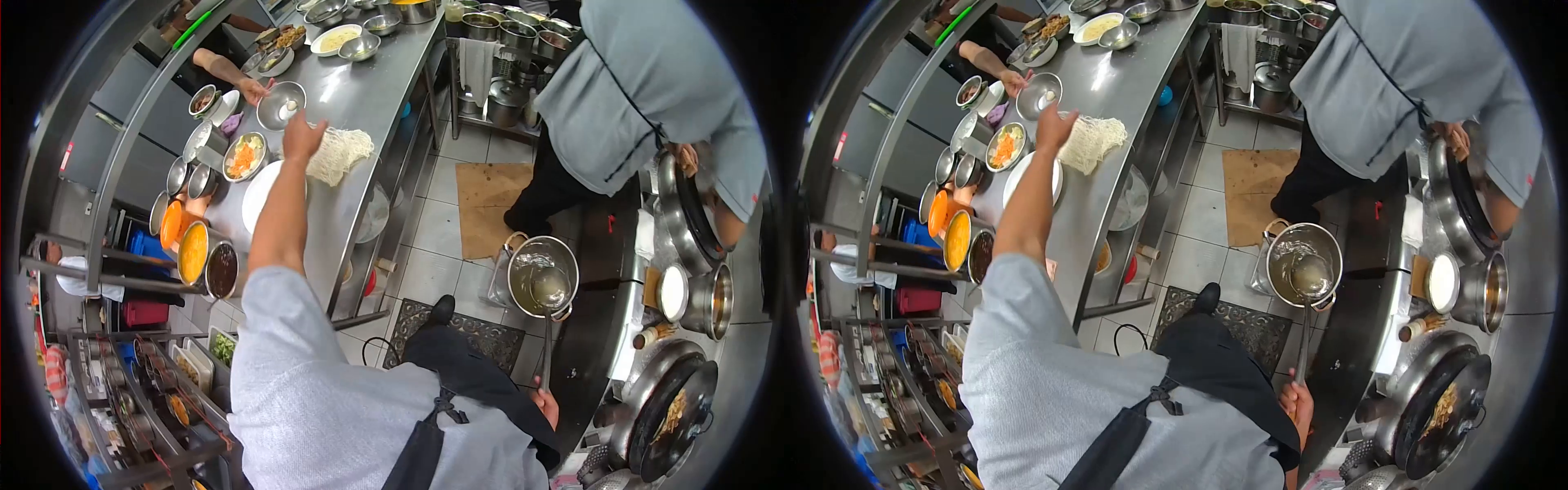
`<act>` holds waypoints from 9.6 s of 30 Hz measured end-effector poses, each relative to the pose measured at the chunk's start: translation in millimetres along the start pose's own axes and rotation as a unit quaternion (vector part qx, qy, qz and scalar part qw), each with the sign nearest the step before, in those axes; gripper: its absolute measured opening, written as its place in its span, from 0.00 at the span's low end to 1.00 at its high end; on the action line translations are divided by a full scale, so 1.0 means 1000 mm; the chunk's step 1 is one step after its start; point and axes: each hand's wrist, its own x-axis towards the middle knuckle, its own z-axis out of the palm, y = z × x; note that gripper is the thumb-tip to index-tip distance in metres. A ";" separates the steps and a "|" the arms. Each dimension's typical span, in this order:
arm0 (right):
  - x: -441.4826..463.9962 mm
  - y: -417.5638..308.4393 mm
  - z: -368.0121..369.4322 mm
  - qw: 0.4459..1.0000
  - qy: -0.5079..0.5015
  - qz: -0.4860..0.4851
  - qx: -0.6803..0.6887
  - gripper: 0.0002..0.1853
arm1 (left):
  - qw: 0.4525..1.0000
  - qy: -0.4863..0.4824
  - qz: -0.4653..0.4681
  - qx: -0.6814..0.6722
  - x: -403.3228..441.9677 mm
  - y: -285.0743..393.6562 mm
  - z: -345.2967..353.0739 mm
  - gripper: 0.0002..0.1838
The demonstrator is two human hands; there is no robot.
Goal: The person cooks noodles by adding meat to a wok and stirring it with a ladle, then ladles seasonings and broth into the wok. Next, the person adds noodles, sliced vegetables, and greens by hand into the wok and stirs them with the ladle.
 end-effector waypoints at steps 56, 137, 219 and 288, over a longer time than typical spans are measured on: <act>-0.315 -0.033 0.026 0.923 -0.168 -0.298 0.178 0.22 | 0.583 -0.593 -0.215 -0.513 -0.469 0.318 0.019 0.15; -0.256 -0.017 -0.002 0.929 -0.200 -0.253 0.182 0.24 | 0.503 -0.808 0.221 -0.211 -0.531 0.317 0.028 0.34; -0.158 0.400 0.219 0.272 0.574 -0.512 0.578 0.27 | 0.435 -0.007 0.841 -0.323 -0.690 0.730 -0.071 0.20; -0.210 0.319 0.116 0.581 0.603 -0.490 0.244 0.23 | -0.122 -0.880 0.422 -0.181 -0.708 0.664 -0.218 0.31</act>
